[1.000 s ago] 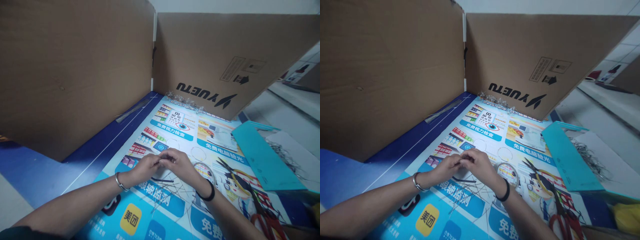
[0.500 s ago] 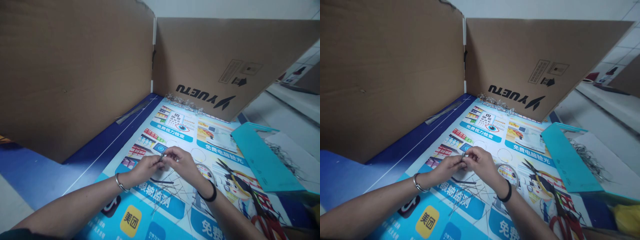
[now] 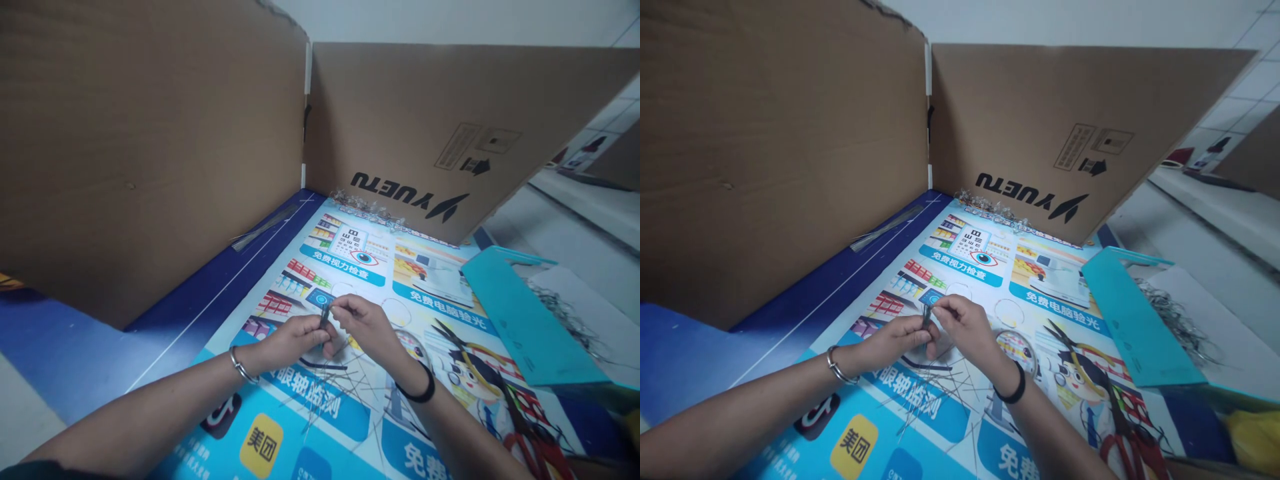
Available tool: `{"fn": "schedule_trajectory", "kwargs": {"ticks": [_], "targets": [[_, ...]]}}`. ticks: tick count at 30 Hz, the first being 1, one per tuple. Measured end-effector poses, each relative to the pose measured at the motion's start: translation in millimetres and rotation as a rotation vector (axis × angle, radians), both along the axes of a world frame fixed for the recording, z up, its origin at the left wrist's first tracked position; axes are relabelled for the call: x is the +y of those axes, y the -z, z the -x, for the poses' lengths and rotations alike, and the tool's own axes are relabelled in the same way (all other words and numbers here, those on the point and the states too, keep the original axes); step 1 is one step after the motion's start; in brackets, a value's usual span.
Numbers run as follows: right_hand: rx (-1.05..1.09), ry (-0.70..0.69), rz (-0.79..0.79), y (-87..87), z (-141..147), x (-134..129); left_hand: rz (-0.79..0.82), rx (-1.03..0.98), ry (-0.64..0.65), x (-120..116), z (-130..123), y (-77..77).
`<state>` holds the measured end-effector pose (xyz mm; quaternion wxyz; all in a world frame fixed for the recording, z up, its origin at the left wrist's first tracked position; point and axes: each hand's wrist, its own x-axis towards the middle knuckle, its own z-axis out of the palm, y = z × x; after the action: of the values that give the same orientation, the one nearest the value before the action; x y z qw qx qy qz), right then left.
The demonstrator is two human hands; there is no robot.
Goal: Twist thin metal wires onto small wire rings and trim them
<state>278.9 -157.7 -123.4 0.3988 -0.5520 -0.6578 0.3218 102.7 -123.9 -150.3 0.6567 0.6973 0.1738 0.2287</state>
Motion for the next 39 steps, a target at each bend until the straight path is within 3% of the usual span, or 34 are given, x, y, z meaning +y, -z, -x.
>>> {"fn": "schedule_trajectory", "kwargs": {"ticks": [12, 16, 21, 31, 39], "targets": [[0.047, -0.020, 0.007, 6.7, -2.1, -0.6, 0.007, 0.006, 0.023, 1.9, 0.7, 3.4], [0.058, 0.092, -0.143, 0.9, -0.1, -3.7, 0.034, 0.000, 0.013, 1.5, 0.3, 4.0], [-0.052, 0.001, -0.291, 3.9, -0.7, -1.7, 0.029, -0.020, 0.012, 2.5, -0.1, 6.7], [-0.066, 0.080, -0.335, 10.7, 0.6, -0.5, 0.129, -0.034, 0.004, 2.6, 0.4, 6.7], [-0.140, 0.016, -0.297, 9.5, 4.3, -2.9, 0.043, -0.002, -0.016, 2.5, -0.9, 4.0]]}}
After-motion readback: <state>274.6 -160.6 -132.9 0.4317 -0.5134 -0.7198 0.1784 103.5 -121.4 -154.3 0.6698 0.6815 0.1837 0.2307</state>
